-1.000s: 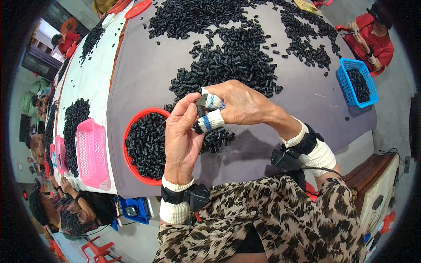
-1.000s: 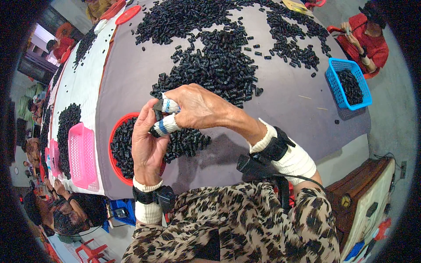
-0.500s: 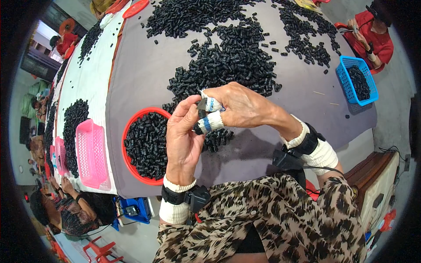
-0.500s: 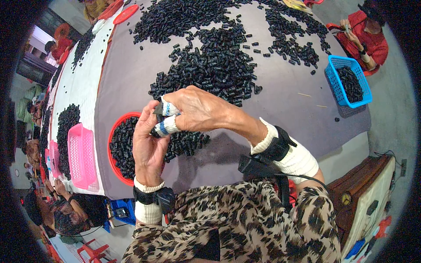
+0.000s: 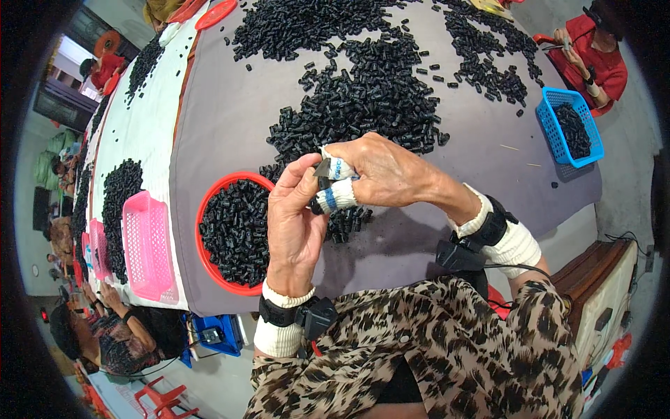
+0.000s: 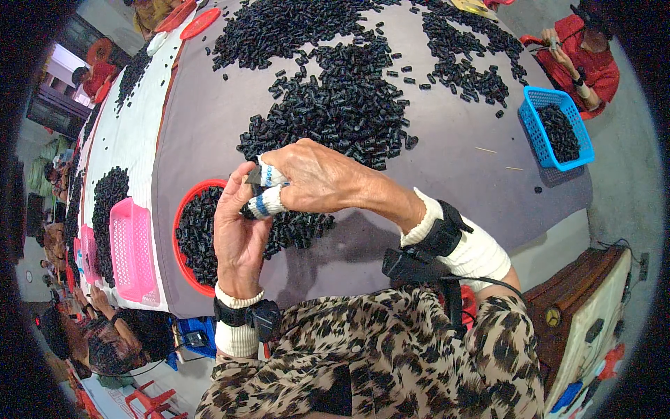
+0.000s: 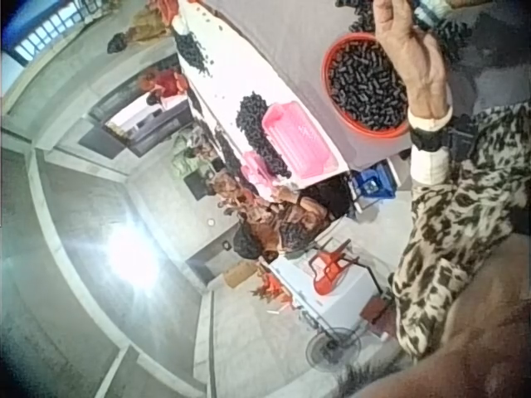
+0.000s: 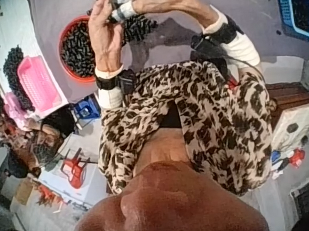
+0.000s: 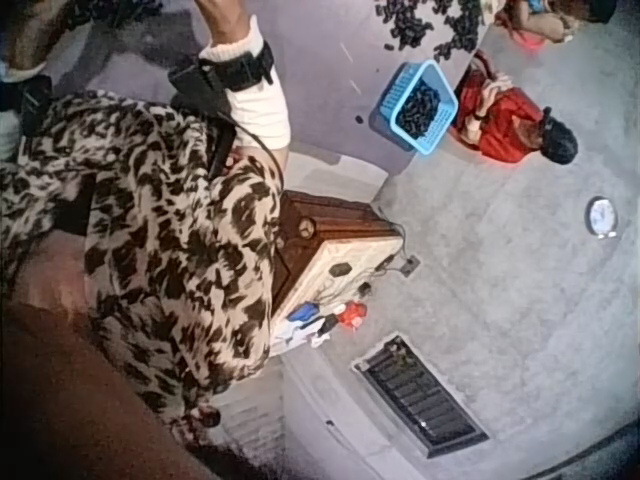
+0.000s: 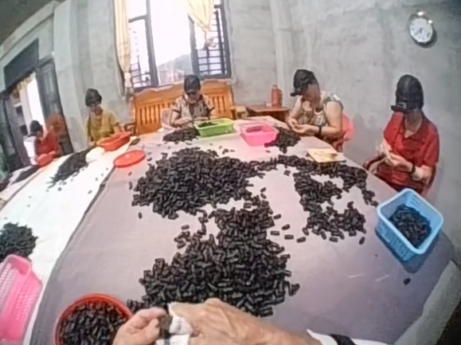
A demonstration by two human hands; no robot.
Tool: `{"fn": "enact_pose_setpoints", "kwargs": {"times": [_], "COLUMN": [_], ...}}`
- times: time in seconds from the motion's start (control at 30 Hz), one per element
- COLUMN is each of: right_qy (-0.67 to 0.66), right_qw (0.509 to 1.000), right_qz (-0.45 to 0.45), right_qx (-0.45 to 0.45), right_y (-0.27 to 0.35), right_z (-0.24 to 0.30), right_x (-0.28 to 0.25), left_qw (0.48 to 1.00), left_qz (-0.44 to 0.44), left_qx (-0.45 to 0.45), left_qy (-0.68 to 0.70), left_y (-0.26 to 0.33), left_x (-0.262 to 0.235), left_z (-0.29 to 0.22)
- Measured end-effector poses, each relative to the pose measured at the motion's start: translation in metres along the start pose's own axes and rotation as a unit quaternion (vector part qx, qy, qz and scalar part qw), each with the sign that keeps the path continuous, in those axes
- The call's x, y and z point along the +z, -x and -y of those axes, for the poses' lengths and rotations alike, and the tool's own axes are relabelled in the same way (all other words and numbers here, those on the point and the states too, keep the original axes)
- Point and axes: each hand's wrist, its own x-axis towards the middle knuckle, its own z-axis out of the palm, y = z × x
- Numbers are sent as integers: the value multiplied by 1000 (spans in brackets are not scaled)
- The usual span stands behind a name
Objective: Manually assembling and bundling small black plastic shoe components at a shared work table.
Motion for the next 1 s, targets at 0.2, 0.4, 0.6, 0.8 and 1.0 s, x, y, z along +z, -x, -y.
{"fn": "enact_pose_setpoints", "kwargs": {"times": [0.2,0.4,0.6,0.8,1.0], "right_qy": [10,39,-1,9,3], "right_qw": [1000,999,1000,999,1000], "right_qz": [9,8,-18,-21,-8], "right_qx": [17,18,-4,35,30], "right_y": [-1,0,-2,-4,-5], "right_z": [3,1,-2,6,6], "right_x": [-1,2,4,-1,-2], "left_qw": [1000,1000,1000,1000,999], "left_qz": [-3,-21,-27,-25,-23], "left_qx": [-5,6,3,7,19], "left_qy": [1,-22,-11,-11,-23], "left_y": [0,1,2,5,6], "left_x": [3,7,11,13,13], "left_z": [-1,0,-3,-5,-5]}}
